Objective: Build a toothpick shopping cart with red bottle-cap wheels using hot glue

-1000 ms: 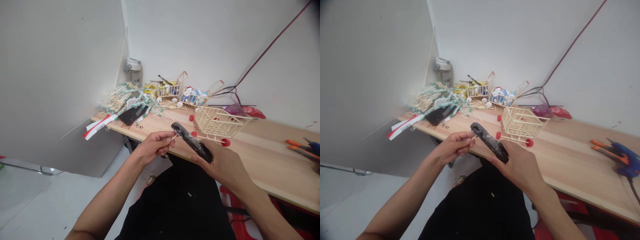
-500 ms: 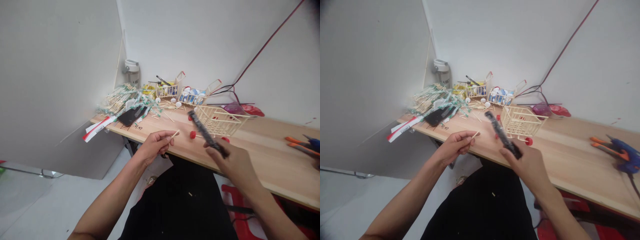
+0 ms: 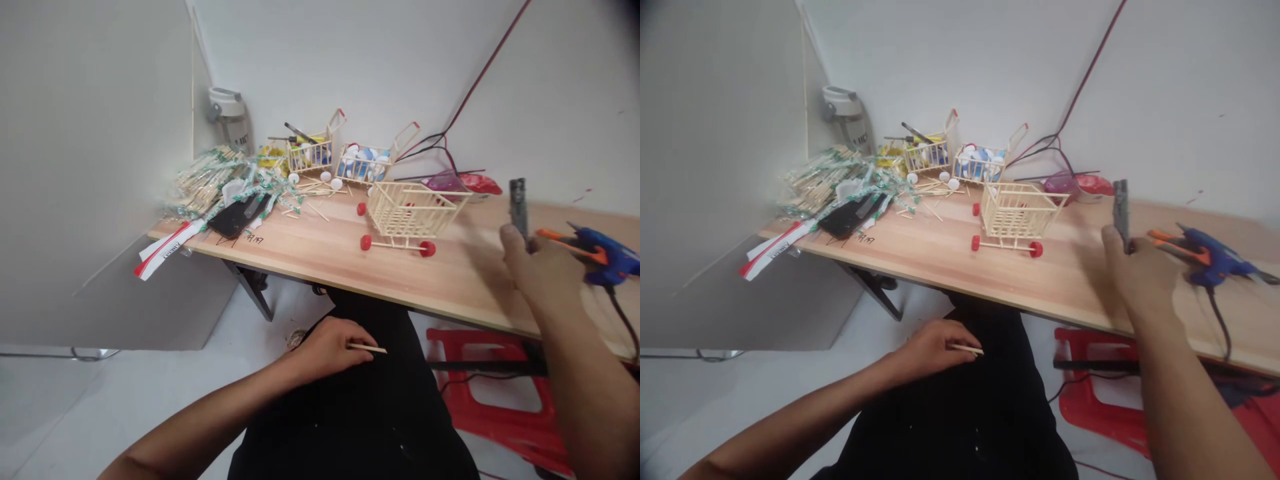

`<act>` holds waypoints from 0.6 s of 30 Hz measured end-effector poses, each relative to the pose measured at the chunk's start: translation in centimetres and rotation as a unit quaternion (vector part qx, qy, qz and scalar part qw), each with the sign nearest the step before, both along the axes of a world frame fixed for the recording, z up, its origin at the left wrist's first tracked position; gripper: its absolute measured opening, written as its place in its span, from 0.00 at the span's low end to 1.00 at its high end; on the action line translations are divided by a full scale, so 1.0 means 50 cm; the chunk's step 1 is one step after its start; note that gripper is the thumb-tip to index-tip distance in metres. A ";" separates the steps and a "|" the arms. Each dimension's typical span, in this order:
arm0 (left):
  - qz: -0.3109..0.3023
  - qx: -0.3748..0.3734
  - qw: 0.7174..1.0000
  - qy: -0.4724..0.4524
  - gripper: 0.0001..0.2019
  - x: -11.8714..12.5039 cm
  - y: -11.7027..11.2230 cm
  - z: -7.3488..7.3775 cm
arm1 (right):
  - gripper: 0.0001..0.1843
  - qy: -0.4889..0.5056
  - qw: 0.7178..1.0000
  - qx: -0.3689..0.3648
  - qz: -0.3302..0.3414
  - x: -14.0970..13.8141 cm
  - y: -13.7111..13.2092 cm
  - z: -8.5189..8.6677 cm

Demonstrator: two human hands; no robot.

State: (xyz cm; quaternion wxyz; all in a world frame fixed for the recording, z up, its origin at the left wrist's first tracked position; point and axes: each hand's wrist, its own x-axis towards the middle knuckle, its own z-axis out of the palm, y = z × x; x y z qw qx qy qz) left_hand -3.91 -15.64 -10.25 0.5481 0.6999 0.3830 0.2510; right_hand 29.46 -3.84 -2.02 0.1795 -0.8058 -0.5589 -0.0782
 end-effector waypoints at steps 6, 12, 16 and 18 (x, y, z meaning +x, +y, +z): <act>-0.010 0.120 0.983 0.135 0.07 0.030 -0.012 -0.109 | 0.48 0.020 0.992 -0.108 -0.059 -0.020 0.027 0.008; -0.019 0.122 0.991 0.058 0.07 0.026 -0.014 -0.097 | 0.56 0.021 0.985 -0.152 -0.074 -0.032 0.046 0.007; 0.047 0.170 0.984 -0.018 0.11 -0.006 -0.002 -0.002 | 0.50 -0.018 0.986 -0.135 -0.097 -0.012 0.070 -0.008; 0.124 0.224 0.967 -0.011 0.09 -0.040 0.026 0.060 | 0.47 -0.041 0.989 -0.112 -0.092 0.002 0.080 -0.019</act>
